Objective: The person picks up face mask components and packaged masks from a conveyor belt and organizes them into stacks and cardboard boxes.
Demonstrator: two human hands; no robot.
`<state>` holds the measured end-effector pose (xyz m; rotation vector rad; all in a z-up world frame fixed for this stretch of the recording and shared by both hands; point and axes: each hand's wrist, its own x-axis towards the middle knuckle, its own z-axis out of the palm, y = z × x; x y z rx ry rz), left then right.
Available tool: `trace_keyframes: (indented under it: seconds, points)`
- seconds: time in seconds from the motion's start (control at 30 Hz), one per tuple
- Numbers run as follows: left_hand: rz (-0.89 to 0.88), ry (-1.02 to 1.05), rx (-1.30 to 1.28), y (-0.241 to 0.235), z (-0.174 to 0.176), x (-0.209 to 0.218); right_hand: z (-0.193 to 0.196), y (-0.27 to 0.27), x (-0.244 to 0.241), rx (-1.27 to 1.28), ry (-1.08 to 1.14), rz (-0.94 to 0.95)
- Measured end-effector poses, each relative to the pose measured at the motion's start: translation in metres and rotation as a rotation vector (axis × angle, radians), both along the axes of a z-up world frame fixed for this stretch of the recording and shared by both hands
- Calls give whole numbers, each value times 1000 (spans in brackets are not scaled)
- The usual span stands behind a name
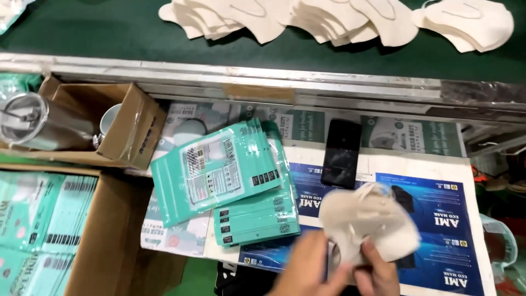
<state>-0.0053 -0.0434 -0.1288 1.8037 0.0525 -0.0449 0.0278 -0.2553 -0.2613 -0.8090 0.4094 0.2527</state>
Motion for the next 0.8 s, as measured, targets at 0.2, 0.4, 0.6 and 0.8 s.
trace_keyframes:
  seconds: [0.2,0.4,0.6,0.8]
  points:
    - [239,-375,843,111,0,-6,68,7,23,-365,-231,-79]
    - [-5,-376,1070,141,-21,7,40,-16,12,-495,-252,19]
    - [-183,-403,1258,145,-27,26,36,-10,1,-573,-239,30]
    - [-275,-411,1136,146,-21,30,40,-9,1,-628,-187,53]
